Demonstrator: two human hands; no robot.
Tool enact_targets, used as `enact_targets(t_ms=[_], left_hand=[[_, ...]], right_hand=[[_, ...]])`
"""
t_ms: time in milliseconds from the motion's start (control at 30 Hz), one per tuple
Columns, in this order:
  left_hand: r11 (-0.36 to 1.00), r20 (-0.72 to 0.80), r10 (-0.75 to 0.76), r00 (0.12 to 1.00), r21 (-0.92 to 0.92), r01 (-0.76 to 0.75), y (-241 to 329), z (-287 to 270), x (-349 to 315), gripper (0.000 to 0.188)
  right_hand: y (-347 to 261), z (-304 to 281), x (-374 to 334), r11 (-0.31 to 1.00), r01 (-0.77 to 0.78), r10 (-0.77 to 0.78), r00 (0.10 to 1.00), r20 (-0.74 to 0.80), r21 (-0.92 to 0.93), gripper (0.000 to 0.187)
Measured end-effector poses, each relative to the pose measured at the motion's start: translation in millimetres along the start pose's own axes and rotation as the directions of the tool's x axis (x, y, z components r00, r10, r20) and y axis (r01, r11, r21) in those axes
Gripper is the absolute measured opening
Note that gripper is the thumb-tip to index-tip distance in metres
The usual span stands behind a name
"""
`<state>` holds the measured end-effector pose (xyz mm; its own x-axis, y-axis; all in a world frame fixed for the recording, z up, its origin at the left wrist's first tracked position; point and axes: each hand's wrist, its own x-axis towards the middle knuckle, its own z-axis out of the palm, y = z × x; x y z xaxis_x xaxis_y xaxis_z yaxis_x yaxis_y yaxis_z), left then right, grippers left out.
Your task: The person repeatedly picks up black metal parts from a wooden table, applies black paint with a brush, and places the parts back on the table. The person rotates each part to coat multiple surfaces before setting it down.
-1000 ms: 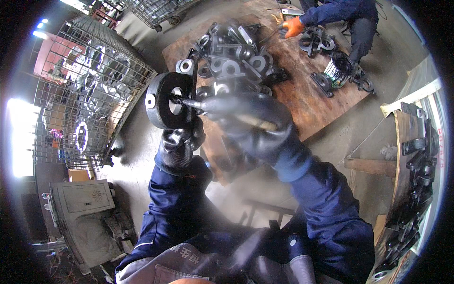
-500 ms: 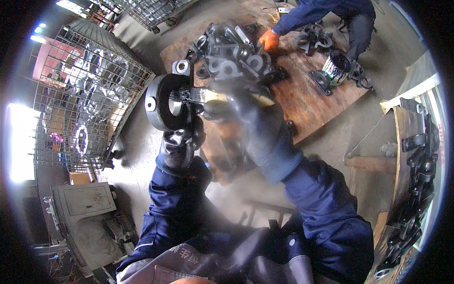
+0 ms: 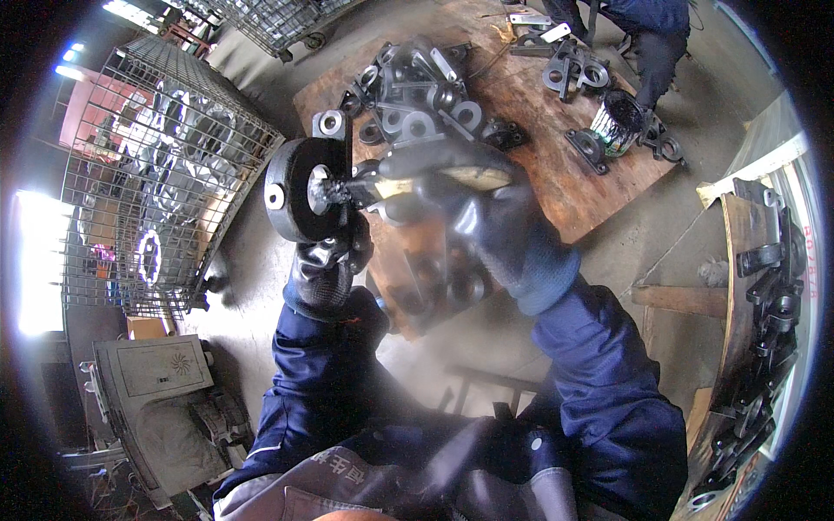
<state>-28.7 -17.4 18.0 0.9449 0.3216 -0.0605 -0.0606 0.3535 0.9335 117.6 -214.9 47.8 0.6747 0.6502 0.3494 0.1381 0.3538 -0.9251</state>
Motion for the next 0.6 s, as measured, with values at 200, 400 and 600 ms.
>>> enact_targets(t_ms=[200, 400, 600], left_hand=[[0.999, 0.071, 0.009, 0.997, -0.04, -0.006, 0.4, -1.6, 1.4, 0.052], [0.998, -0.082, -0.052, 0.995, 0.029, 0.055, -4.3, -2.7, 0.1, 0.048], [0.996, 0.015, -0.075, 0.997, 0.055, 0.074, 2.7, 3.1, 6.8, 0.051]], right_hand=[[-0.5, 2.8, 1.4, 0.999, -0.042, 0.042, 0.999, -0.012, 0.005, 0.028], [-14.5, 12.6, -4.4, 0.992, -0.127, 0.127, 0.991, -0.031, 0.002, 0.028], [-11.4, 16.2, -7.0, 0.681, -0.292, 0.428, 0.903, -0.041, 0.672, 0.037]])
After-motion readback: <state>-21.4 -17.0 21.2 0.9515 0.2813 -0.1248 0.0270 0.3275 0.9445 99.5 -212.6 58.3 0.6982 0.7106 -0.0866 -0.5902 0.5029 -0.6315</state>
